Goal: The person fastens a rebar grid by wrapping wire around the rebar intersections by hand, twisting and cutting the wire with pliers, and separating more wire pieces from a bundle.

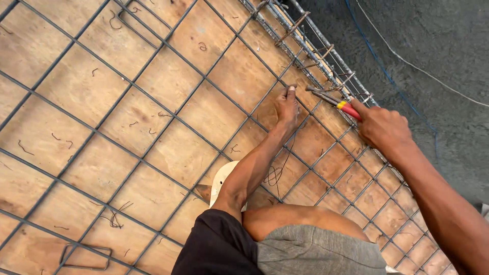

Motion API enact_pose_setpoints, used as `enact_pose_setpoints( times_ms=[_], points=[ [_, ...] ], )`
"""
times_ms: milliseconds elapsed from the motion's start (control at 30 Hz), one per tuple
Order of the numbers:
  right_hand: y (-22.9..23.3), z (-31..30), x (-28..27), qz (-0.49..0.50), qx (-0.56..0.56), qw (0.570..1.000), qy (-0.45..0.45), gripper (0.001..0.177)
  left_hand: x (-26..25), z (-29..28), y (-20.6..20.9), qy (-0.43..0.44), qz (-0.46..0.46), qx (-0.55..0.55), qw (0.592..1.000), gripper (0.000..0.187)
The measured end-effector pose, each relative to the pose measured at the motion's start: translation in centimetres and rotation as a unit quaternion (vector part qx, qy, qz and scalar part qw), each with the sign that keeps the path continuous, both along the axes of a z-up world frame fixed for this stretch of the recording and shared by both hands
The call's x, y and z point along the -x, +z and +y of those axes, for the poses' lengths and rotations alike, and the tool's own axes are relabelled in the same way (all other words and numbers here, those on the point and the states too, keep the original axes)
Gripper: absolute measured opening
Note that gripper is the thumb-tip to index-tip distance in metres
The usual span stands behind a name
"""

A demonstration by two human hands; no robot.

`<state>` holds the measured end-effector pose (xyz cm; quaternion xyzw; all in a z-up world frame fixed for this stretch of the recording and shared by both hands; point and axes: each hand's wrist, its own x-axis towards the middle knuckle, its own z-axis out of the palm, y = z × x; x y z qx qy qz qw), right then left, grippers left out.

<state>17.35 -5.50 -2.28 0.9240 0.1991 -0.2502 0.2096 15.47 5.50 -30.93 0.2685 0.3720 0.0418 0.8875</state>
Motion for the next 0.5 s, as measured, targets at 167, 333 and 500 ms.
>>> enact_pose_setpoints(
  times_ms=[167, 333, 500],
  points=[
    [-3.3, 7.4, -3.6, -0.029, 0.048, 0.995, 0.086, 0.044, -0.7, -1.1, -0.7, 0.018, 0.026, -0.080, 0.996, 0.031],
    [-5.2, 8.7, -4.6, -0.032, 0.092, 0.985, 0.142, 0.051, -1.0, -0.9, 0.4, 0.035, 0.050, -0.041, 0.997, 0.029],
    [-5.1, 9.8, -4.8, -0.055, 0.184, 0.957, 0.219, 0.051, -1.3, -0.3, 2.3, 0.058, 0.047, 0.087, 0.993, 0.023]
  ],
)
